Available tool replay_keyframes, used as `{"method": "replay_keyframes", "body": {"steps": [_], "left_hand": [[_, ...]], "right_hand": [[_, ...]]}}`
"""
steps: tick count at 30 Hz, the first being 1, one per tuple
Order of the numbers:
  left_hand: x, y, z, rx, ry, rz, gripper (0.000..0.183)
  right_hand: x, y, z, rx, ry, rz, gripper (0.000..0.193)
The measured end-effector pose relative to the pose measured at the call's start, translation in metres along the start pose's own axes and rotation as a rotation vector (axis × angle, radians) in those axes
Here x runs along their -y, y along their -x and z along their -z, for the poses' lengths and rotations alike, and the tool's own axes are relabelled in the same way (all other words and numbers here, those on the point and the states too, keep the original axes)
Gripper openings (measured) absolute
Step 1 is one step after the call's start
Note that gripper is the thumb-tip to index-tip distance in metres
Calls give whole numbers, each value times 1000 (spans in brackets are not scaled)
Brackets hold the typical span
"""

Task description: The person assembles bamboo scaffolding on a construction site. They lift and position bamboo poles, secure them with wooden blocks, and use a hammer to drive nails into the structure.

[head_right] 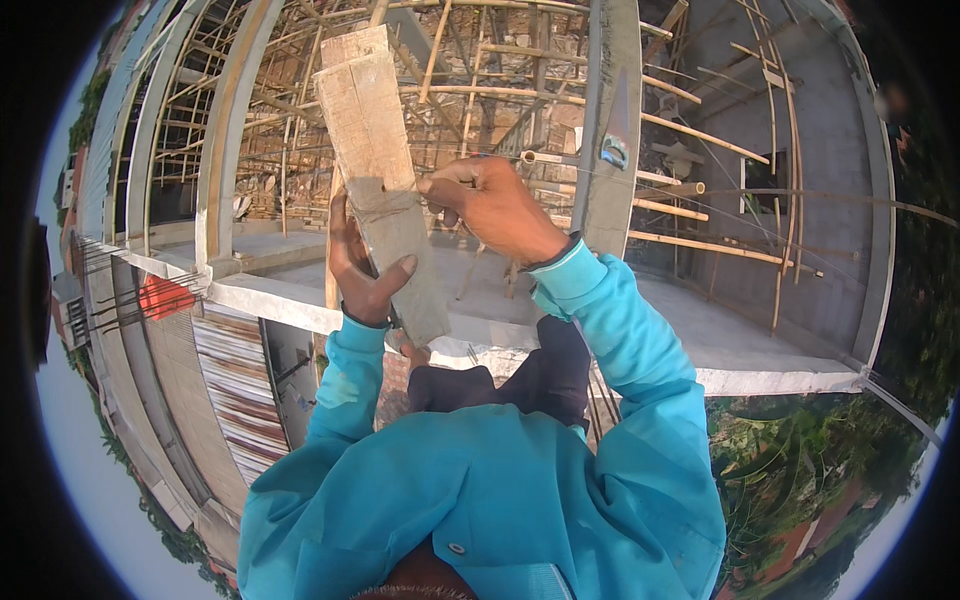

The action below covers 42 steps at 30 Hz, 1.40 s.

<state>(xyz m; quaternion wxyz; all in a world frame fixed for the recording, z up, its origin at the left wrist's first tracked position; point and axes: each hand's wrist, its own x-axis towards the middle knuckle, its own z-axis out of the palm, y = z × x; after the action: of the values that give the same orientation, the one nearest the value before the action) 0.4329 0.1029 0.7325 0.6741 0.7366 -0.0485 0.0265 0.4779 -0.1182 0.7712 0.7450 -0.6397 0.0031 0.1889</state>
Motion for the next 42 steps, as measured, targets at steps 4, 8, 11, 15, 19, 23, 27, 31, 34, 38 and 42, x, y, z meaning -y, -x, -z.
{"method": "replay_keyframes", "body": {"steps": [4,8,11,15,19,23,27,31,34,38,42], "left_hand": [[-10,2,-7,-15,83,-2,111],[0,7,-8,-31,91,-18,114],[5,14,-14,-27,86,12,117],[4,19,-29,-89,107,51,117],[7,7,-39,-85,375,133,115],[24,9,-28,44,464,195,112],[0,6,-36,-31,-110,150,108],[-14,2,-45,20,-595,102,111],[-10,4,-40,163,-454,115,105],[13,0,-43,236,156,375,78],[8,2,-37,291,163,469,57]], "right_hand": [[-5,1,-4,73,-145,-96,18],[4,10,-11,43,72,-158,24],[-27,-3,-8,28,-36,-90,26],[-29,0,-21,-224,-333,-149,25],[-22,10,-44,-461,-727,20,26],[-30,12,-27,-315,-487,-111,28],[-47,13,1,-223,-488,-244,44],[-60,21,-15,-313,34,50,71],[-79,9,-10,-356,-34,19,79],[-99,11,-1,-307,-282,67,66],[-85,20,8,-263,-342,-20,48]]}}
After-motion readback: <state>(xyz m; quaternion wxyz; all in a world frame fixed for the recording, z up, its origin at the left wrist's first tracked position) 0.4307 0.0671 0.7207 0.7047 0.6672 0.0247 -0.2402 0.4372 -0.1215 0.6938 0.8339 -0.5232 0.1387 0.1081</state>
